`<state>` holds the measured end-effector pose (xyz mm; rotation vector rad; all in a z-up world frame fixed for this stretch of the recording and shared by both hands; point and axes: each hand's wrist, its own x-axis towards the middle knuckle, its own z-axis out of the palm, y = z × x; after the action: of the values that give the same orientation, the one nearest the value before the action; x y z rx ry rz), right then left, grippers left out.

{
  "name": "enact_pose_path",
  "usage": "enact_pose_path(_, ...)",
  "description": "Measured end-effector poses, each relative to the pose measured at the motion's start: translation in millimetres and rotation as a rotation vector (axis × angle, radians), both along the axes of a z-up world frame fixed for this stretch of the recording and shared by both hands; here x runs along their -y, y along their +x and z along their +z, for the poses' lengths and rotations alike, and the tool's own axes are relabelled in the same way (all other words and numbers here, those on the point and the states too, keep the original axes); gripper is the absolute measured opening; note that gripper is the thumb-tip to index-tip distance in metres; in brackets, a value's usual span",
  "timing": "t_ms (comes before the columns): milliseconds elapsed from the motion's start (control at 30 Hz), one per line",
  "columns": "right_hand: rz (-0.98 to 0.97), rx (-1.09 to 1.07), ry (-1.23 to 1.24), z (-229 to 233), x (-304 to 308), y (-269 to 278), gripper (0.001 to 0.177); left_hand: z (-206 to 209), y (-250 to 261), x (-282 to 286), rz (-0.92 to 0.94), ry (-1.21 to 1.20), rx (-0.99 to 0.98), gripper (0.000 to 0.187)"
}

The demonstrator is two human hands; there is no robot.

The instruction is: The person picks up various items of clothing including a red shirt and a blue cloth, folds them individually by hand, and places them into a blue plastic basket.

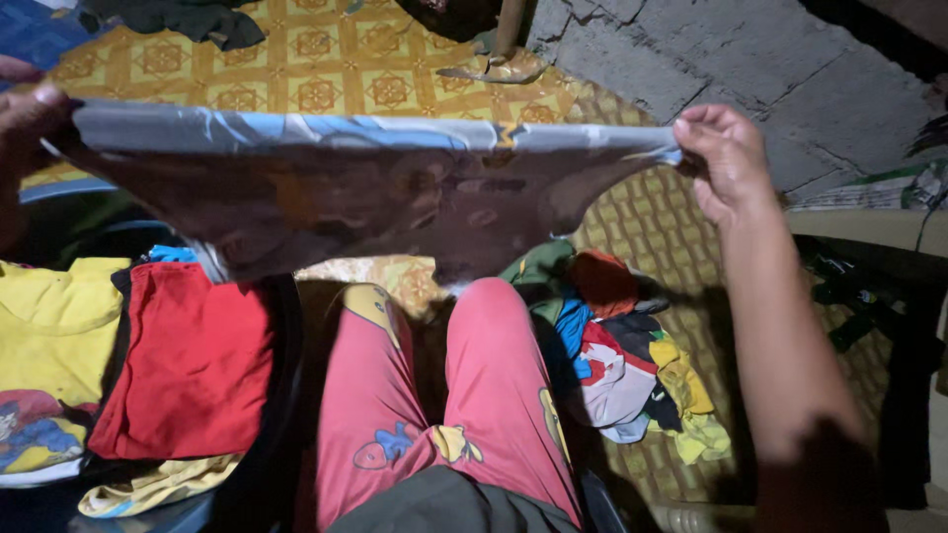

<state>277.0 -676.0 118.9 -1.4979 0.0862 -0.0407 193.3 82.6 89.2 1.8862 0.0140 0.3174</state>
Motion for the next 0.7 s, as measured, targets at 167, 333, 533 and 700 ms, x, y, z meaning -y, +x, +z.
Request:
enact_pose_path(167, 0.021, 0.059, -0.028, 15.7, -1.7, -26.3, 0.025, -12.6, -40.2, -4.6, 0.047, -0.017, -0.066, 0.041)
enact_pose_path(333, 0.066, -0.022, -0.207, -33.0, 18.2, -148.5, 0.031, -51.9, -152.8, -0.3, 0.105, -0.025, -0.291, 0.04)
enact_pose_path(533, 0.299, -0.254, -0.297, -172.0, 50.8, -300.7, 0.02, -161.0, -300.3, -18.5, -0.009, -0.126, -0.724, 0.038)
enact_pose_path(700, 0.249, -0.401, -0.378, -222.7, 69.6, -348.1, 0.031, -193.5, -346.8, -30.9, -0.091, -0.273, -0.812, 0.043)
